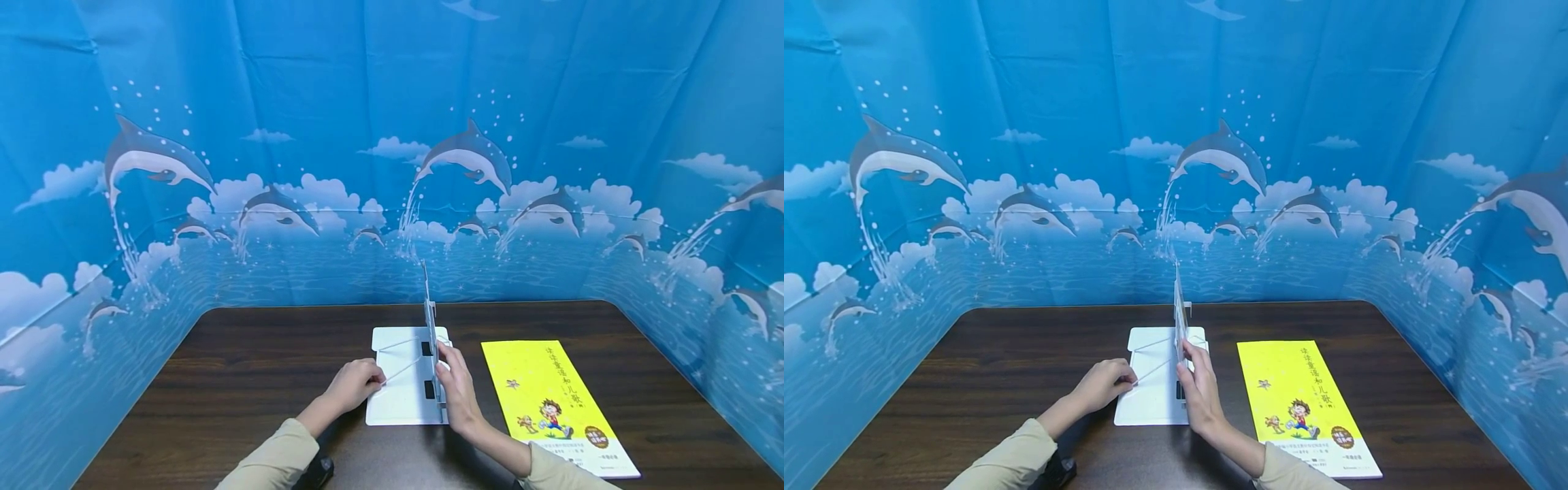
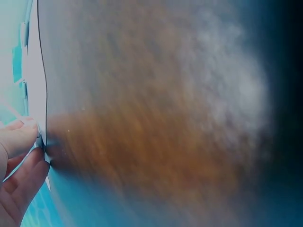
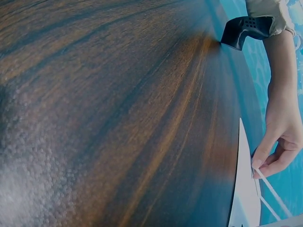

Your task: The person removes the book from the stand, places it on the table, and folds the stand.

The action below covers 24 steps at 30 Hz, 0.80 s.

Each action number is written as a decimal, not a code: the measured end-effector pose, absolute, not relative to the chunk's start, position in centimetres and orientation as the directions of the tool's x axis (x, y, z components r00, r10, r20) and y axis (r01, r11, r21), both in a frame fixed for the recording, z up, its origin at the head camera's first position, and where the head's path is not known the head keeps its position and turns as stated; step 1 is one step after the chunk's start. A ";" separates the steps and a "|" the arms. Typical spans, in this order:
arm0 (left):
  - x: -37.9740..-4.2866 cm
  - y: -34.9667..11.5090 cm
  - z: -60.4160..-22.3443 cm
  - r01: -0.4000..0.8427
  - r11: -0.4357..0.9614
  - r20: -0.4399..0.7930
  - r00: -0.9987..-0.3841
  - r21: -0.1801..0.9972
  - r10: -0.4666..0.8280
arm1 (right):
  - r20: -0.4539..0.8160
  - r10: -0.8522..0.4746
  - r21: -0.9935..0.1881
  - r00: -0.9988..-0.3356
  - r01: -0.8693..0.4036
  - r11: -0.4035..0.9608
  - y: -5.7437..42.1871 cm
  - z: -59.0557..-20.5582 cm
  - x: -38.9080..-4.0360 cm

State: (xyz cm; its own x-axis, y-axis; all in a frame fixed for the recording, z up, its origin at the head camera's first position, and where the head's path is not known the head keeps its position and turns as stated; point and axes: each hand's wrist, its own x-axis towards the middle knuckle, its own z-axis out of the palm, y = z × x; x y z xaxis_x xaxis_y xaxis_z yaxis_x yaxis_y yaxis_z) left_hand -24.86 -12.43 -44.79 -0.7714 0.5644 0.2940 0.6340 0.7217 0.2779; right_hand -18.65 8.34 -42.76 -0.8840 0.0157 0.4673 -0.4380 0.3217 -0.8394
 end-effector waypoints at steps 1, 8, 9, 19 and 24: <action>-24.8 -12.4 -44.8 0.639 0.721 0.299 -0.767 0.270 0.568 | 0.466 0.017 -0.840 -0.884 -0.437 0.320 8.3 -42.8 -18.6; -24.7 -12.3 -44.8 0.635 0.734 0.303 -0.768 0.240 0.565 | 0.459 0.022 -0.844 -0.888 -0.429 0.322 8.3 -42.8 -18.6; -24.7 -12.2 -44.8 0.631 0.737 0.301 -0.771 0.242 0.562 | 0.459 0.022 -0.844 -0.888 -0.429 0.322 8.3 -42.8 -18.6; -24.7 -12.3 -44.9 0.647 0.729 0.316 -0.755 0.222 0.574 | 0.463 0.023 -0.844 -0.886 -0.433 0.317 8.3 -42.9 -18.6; -24.6 -12.3 -44.9 0.633 0.735 0.308 -0.769 0.243 0.560 | 0.462 0.022 -0.844 -0.887 -0.432 0.318 8.3 -42.9 -18.5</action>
State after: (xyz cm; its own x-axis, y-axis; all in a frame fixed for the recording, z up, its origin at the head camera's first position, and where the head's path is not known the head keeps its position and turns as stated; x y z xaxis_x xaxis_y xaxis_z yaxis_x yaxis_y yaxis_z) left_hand -24.64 -12.30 -44.93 -0.7691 0.5603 0.3075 0.6328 0.7351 0.2434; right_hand -18.55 8.28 -42.90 -0.8867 0.0222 0.4618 -0.4317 0.3178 -0.8442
